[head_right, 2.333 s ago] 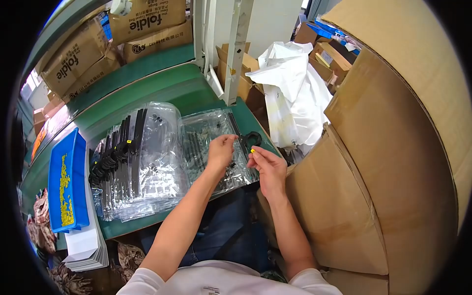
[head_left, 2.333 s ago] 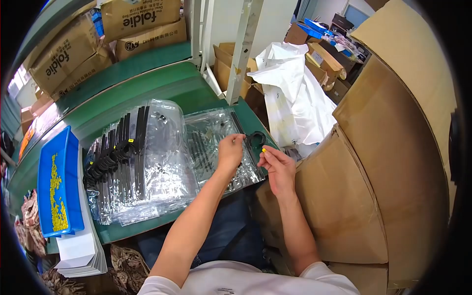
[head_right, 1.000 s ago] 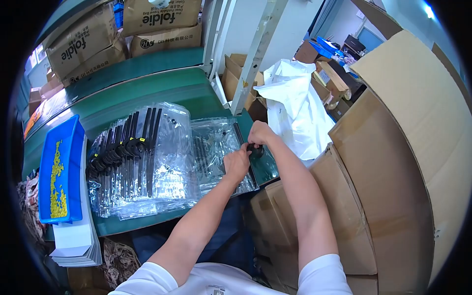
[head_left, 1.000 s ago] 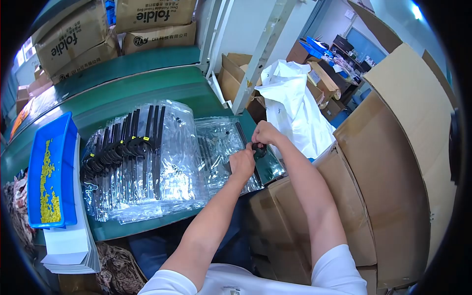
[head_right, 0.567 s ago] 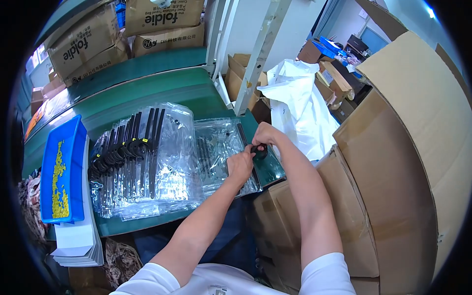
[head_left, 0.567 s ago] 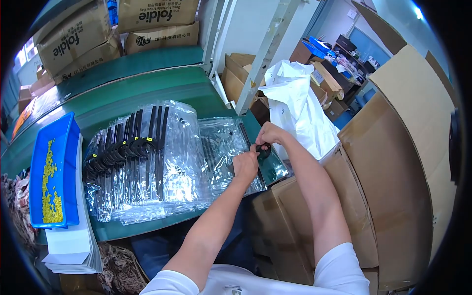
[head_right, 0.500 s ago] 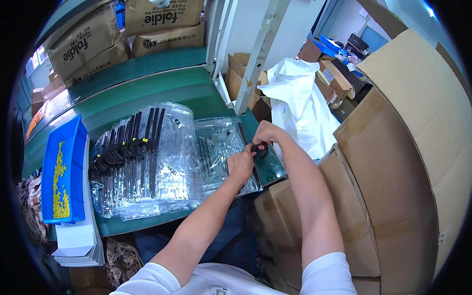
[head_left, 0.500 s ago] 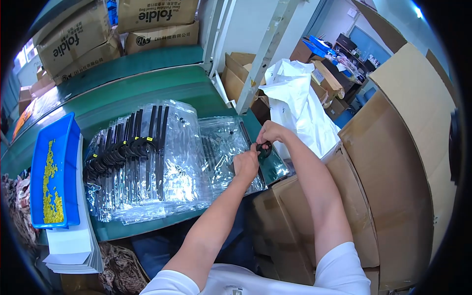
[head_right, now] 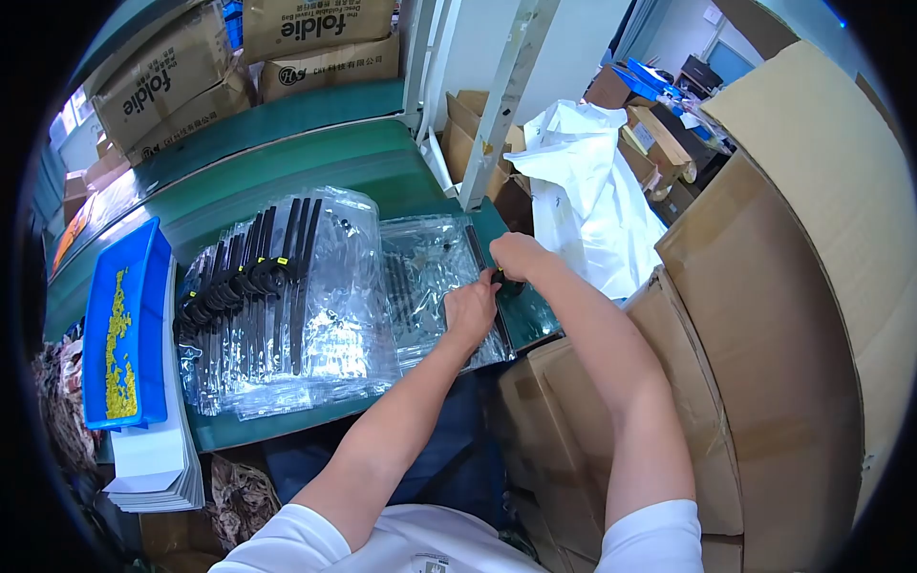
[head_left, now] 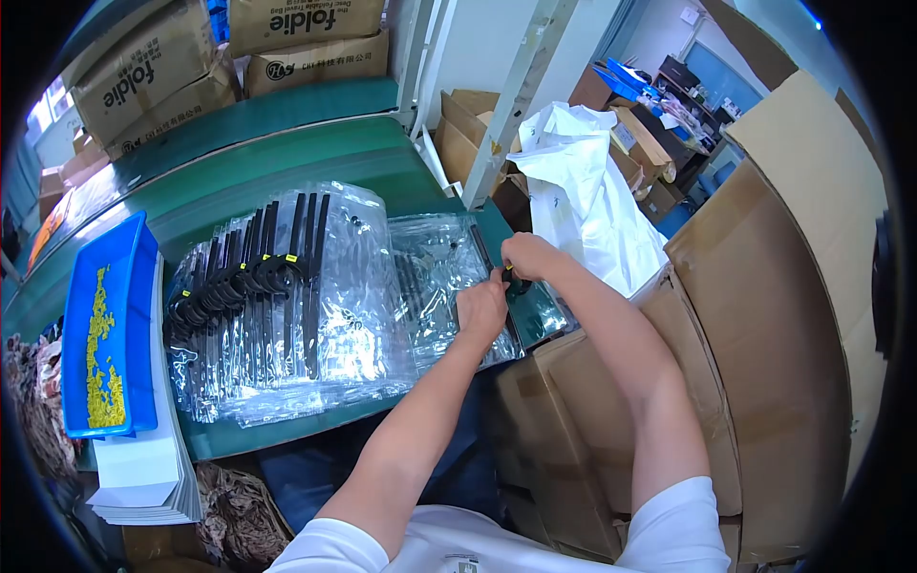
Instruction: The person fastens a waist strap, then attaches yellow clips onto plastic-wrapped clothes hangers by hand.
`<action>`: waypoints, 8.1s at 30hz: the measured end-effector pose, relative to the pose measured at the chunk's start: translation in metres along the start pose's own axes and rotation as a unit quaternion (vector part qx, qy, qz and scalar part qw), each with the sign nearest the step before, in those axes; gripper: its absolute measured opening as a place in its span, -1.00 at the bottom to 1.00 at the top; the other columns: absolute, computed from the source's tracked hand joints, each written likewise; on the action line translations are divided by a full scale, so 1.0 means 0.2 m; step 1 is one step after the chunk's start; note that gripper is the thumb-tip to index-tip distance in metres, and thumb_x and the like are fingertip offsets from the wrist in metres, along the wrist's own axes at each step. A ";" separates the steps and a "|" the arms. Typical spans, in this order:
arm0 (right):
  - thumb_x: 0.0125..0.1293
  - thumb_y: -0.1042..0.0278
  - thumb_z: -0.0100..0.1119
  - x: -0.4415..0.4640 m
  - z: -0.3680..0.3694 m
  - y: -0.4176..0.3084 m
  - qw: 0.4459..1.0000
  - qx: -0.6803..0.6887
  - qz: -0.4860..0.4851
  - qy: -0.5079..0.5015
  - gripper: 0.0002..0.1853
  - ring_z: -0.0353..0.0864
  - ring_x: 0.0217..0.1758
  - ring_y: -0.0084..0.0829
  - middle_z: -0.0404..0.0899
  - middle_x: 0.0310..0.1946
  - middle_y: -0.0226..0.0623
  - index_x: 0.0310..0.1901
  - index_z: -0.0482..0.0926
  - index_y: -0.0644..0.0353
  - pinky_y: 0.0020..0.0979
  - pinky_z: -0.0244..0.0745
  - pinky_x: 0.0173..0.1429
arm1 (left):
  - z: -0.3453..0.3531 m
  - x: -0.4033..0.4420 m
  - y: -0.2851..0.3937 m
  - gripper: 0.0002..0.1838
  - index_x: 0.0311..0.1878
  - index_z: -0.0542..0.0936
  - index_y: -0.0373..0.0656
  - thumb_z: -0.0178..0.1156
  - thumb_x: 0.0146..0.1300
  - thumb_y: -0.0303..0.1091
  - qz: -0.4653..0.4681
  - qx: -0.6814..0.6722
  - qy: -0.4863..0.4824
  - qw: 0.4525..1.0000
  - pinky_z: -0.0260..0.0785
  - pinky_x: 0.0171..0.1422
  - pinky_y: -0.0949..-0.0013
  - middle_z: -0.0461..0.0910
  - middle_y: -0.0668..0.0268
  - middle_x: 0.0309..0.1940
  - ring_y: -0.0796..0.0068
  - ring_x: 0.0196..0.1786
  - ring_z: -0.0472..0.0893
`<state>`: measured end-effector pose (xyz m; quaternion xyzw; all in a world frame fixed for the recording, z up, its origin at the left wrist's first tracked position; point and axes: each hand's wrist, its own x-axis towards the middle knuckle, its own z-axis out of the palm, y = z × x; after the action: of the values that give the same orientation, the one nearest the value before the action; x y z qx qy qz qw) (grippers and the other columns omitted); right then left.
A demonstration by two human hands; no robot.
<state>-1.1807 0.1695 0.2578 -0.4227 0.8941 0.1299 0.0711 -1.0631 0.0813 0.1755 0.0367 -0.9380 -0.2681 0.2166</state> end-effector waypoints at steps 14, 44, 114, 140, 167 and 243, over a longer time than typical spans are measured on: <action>-0.13 0.53 0.21 -0.04 -0.01 0.03 0.997 0.064 0.003 0.049 -0.78 0.61 -0.43 -0.05 0.66 -0.48 -0.11 -0.36 0.70 0.26 -0.21 0.53 -0.23 | 0.00 -0.01 -0.03 -0.76 0.02 0.55 -0.05 0.07 0.34 -0.25 -0.093 -0.253 0.099 0.958 0.39 -0.32 0.13 0.64 0.14 -0.49 0.08 -0.44 0.61; 0.10 0.55 0.25 -0.53 -0.42 -0.59 0.838 0.503 0.017 0.212 -0.84 0.54 -0.28 -0.48 0.67 -0.27 -0.29 -0.25 0.71 0.33 -0.46 0.48 -0.11 | -0.56 -0.33 0.09 -0.57 -0.05 0.47 -0.43 -0.15 0.52 -0.16 -0.394 -0.840 -0.161 0.336 0.48 -0.17 0.40 0.55 0.13 -0.22 0.37 -0.29 0.56; 0.03 0.62 0.12 0.10 0.18 0.11 0.897 0.363 0.226 0.111 -0.86 0.58 -0.51 -0.42 0.61 -0.61 -0.24 -0.53 0.69 0.37 -0.45 0.51 -0.41 | 0.02 0.12 -0.05 -0.77 -0.01 0.45 -0.10 0.04 0.33 -0.27 -0.001 0.039 -0.079 0.996 0.42 -0.32 0.04 0.66 0.10 -0.46 -0.03 -0.39 0.65; -0.05 0.60 0.11 0.11 -0.14 -0.14 0.844 0.524 0.107 -0.025 -0.90 0.42 -0.76 -0.36 0.47 -0.76 -0.16 -0.62 0.59 0.37 -0.42 0.38 -0.63 | 0.11 0.05 0.00 -0.84 -0.19 0.48 -0.20 0.03 0.23 -0.35 -0.092 0.083 0.040 0.991 0.40 -0.42 0.14 0.61 0.14 -0.54 0.15 -0.53 0.62; 0.01 0.68 0.03 0.03 0.12 0.21 0.869 0.488 0.078 0.015 -0.85 0.38 -0.80 -0.41 0.44 -0.75 -0.25 -0.64 0.50 0.38 -0.46 0.37 -0.68 | 0.20 0.06 -0.01 -0.76 -0.07 0.45 -0.23 0.06 0.23 -0.35 0.015 0.087 0.049 0.995 0.28 -0.34 0.30 0.55 0.23 -0.53 0.31 -0.54 0.51; 0.15 0.65 0.16 -0.84 0.05 -1.37 0.726 0.640 -0.072 0.241 -0.90 0.60 -0.44 -0.42 0.67 -0.45 -0.21 -0.30 0.64 0.41 -0.52 0.51 -0.23 | -2.60 -1.10 -1.98 -0.49 0.06 0.58 -0.30 -0.13 0.46 -0.03 -0.341 -0.031 0.401 0.850 0.39 0.11 0.21 0.63 0.09 -0.01 0.10 0.02 0.58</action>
<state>-0.8618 0.1297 0.2408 -0.3572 0.7187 -0.5851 0.1160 -0.6614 -0.4687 0.2808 0.4516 -0.6897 -0.3158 0.4697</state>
